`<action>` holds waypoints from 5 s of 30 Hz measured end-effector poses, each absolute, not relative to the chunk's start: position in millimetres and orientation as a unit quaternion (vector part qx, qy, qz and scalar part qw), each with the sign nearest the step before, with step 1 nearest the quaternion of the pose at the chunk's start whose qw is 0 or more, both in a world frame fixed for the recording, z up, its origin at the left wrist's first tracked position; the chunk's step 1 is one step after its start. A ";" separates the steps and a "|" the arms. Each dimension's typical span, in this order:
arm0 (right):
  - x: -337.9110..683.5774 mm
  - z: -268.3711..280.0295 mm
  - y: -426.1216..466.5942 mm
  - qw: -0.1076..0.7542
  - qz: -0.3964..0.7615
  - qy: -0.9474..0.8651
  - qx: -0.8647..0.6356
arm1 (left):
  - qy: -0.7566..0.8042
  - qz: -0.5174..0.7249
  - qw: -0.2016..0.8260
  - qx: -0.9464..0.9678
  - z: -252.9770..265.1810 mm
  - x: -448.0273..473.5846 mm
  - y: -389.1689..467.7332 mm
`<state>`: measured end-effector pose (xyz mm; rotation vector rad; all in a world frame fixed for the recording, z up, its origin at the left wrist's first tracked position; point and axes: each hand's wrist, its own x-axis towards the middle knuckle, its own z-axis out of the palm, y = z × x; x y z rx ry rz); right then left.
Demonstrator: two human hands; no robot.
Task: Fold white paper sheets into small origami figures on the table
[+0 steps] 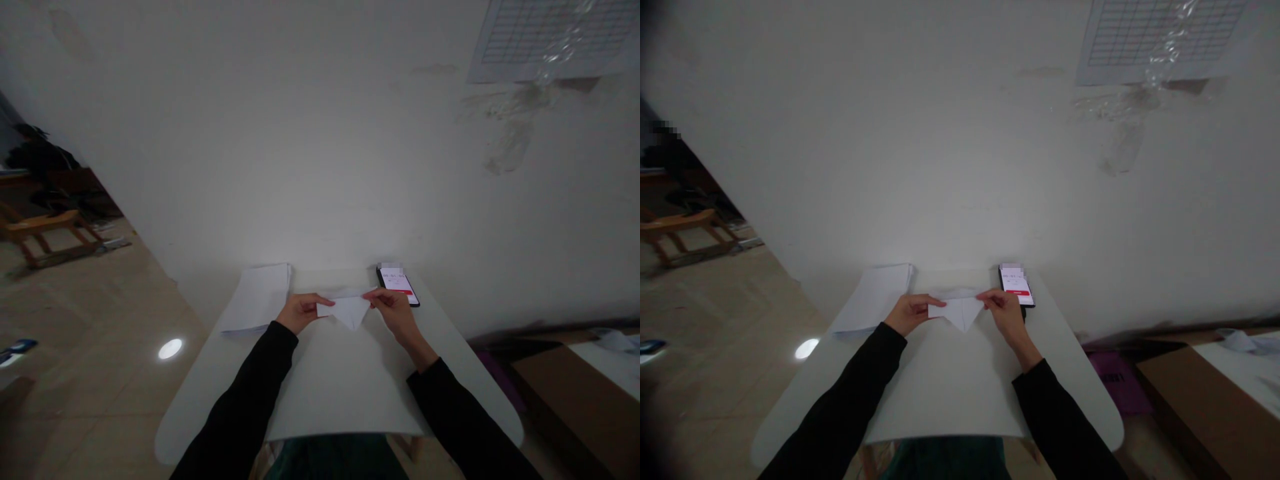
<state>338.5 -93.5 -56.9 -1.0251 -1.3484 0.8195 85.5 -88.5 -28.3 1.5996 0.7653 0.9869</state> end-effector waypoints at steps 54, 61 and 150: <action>329.9 -47.7 -103.8 0.578 0.374 -0.603 -0.404 | 0.390 0.501 0.508 0.582 -19.7 79.5 -88.2; 332.0 -42.2 -106.1 0.633 0.331 -0.545 -0.439 | 0.387 0.483 0.467 0.632 -23.3 86.7 -91.4; 295.4 -46.0 -126.6 0.605 0.577 -0.415 -0.360 | 0.383 0.571 0.517 0.509 -42.3 125.9 -100.3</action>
